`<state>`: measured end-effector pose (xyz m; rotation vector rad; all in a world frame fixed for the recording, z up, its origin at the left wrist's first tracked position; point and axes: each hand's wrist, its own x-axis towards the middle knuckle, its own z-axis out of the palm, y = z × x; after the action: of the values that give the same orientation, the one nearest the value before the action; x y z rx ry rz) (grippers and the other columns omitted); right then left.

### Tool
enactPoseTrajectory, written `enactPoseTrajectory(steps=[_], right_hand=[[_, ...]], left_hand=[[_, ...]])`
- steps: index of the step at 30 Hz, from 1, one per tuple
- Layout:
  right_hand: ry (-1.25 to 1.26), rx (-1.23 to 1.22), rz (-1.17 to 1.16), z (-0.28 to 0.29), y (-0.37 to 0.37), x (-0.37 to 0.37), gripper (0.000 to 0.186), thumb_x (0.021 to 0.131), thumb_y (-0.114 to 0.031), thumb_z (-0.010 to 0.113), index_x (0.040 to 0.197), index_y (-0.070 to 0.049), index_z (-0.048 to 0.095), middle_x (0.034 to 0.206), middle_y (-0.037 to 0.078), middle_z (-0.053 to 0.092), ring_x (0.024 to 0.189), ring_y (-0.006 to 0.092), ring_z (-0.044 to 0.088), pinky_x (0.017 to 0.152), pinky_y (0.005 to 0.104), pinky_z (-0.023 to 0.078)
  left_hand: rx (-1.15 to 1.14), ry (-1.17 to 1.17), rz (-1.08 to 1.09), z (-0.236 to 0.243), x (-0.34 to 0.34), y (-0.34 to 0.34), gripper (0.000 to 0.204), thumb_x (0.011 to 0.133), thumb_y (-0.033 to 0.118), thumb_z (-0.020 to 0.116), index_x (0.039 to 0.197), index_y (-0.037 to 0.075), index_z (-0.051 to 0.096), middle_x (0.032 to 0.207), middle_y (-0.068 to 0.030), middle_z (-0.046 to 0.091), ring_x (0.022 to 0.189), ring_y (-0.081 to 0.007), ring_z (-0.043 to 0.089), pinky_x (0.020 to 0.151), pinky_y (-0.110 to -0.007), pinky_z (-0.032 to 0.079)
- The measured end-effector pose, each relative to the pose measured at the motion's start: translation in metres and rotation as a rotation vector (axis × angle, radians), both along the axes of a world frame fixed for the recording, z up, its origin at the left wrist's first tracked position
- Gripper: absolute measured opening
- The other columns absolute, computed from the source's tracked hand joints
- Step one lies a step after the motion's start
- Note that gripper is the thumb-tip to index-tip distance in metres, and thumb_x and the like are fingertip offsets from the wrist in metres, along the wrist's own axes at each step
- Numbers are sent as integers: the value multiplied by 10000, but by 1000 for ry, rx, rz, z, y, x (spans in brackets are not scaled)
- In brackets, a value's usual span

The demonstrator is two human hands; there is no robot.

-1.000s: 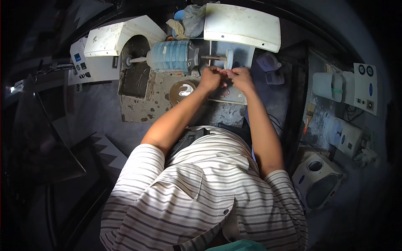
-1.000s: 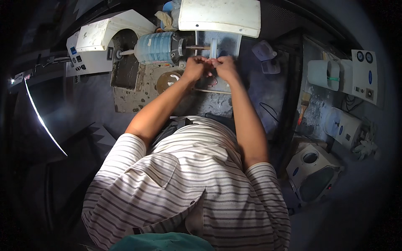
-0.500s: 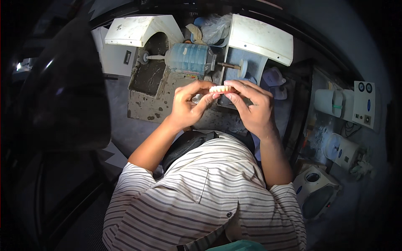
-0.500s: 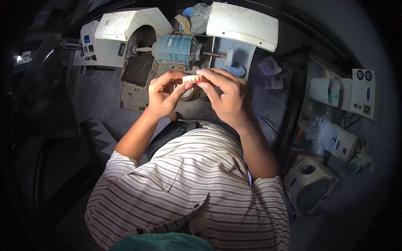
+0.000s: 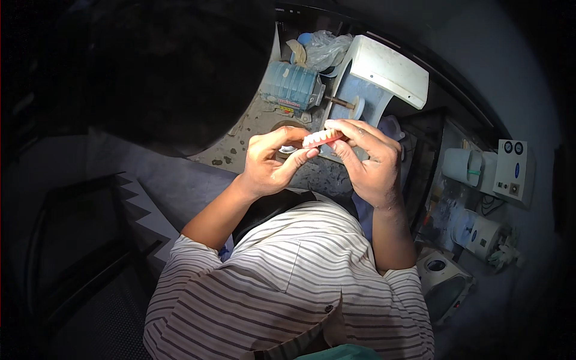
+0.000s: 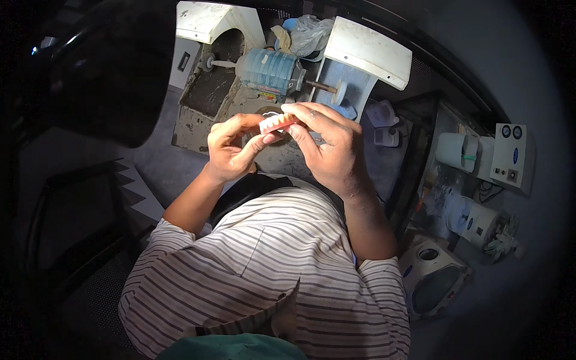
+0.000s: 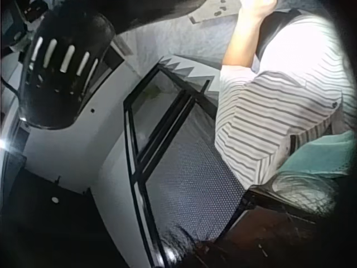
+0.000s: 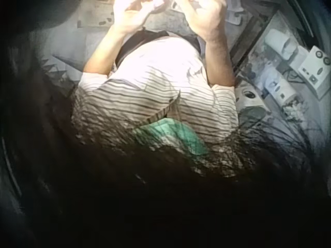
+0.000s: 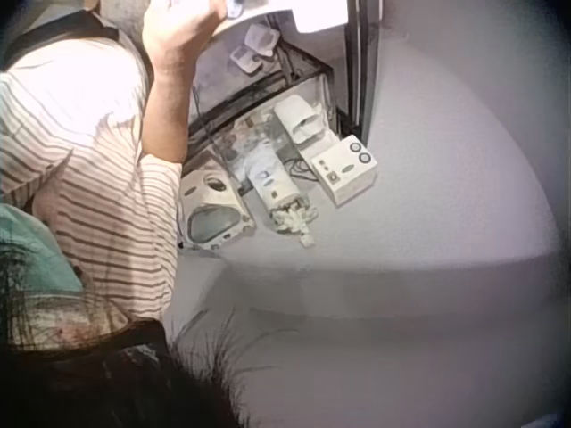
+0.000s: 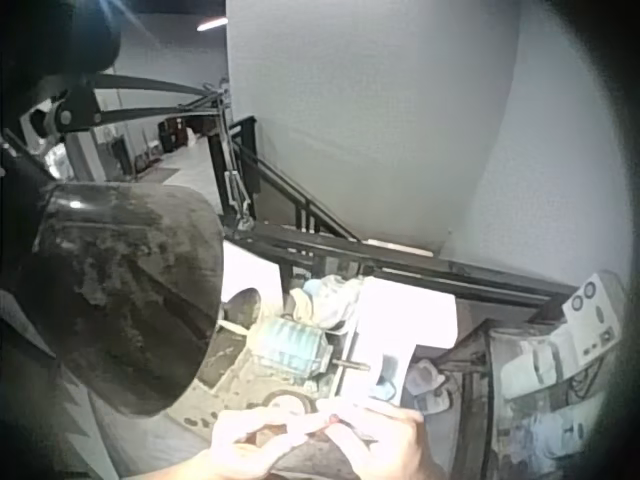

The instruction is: The person polishes a denture against the rotating wheel of a polishing machine and repeatedly lifts and turns the denture under an overhead lamp.

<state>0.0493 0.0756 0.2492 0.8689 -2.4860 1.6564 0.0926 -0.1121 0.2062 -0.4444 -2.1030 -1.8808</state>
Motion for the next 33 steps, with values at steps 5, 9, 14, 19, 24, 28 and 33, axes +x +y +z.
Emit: enactPoseTrajectory(steps=[5, 9, 14, 19, 24, 28, 33], right_hand=[[15, -12, -8, -1, -1, 4, 247, 775, 7, 651, 1022, -5, 649, 953, 150, 663, 856, 242, 664, 728, 299, 526], [-7, -17, -25, 1, -1, 7, 242, 779, 10, 648, 1021, 1, 648, 947, 150, 663, 844, 233, 666, 716, 296, 527], [-5, -41, -30, 2, -3, 11, 244, 776, 10, 656, 1020, 5, 648, 943, 145, 663, 825, 220, 665, 710, 290, 526], [60, -7, -44, 9, -6, 14, 243, 749, 20, 682, 990, 9, 655, 927, 138, 663, 814, 216, 658, 711, 284, 518], [217, 54, -5, 16, -9, 13, 191, 740, 10, 695, 929, -1, 673, 861, 114, 670, 772, 215, 647, 687, 289, 490], [238, 52, 17, 16, -13, 13, 169, 730, -3, 708, 896, -10, 682, 810, 90, 674, 746, 200, 640, 675, 288, 466], [210, 56, 25, 15, -14, 13, 153, 729, -3, 707, 880, -12, 685, 809, 88, 675, 744, 196, 640, 686, 291, 466]], left_hand=[[21, 5, -26, -1, 6, -2, 198, 794, 52, 682, 939, -67, 619, 793, -129, 660, 702, -162, 656, 645, -253, 508], [28, 14, -38, 4, 9, 0, 185, 798, 50, 678, 930, -65, 619, 796, -136, 661, 715, -179, 668, 658, -258, 516], [52, -18, -51, 4, 12, 1, 181, 801, 50, 677, 927, -66, 619, 807, -140, 666, 731, -177, 673, 671, -261, 524], [68, -35, -70, 6, 15, 0, 155, 808, 31, 666, 922, -65, 625, 833, -135, 673, 762, -157, 668, 689, -260, 525], [123, -146, -82, 6, 20, 0, 226, 822, 30, 663, 1008, -81, 599, 917, -142, 671, 858, -164, 651, 766, -257, 499], [117, -130, -98, 4, 19, -4, 267, 845, 45, 643, 1068, -78, 563, 939, -141, 667, 862, -167, 649, 775, -268, 506], [110, -141, -96, 1, 20, -7, 257, 847, 41, 638, 1063, -78, 566, 937, -143, 666, 868, -174, 650, 790, -281, 513]])
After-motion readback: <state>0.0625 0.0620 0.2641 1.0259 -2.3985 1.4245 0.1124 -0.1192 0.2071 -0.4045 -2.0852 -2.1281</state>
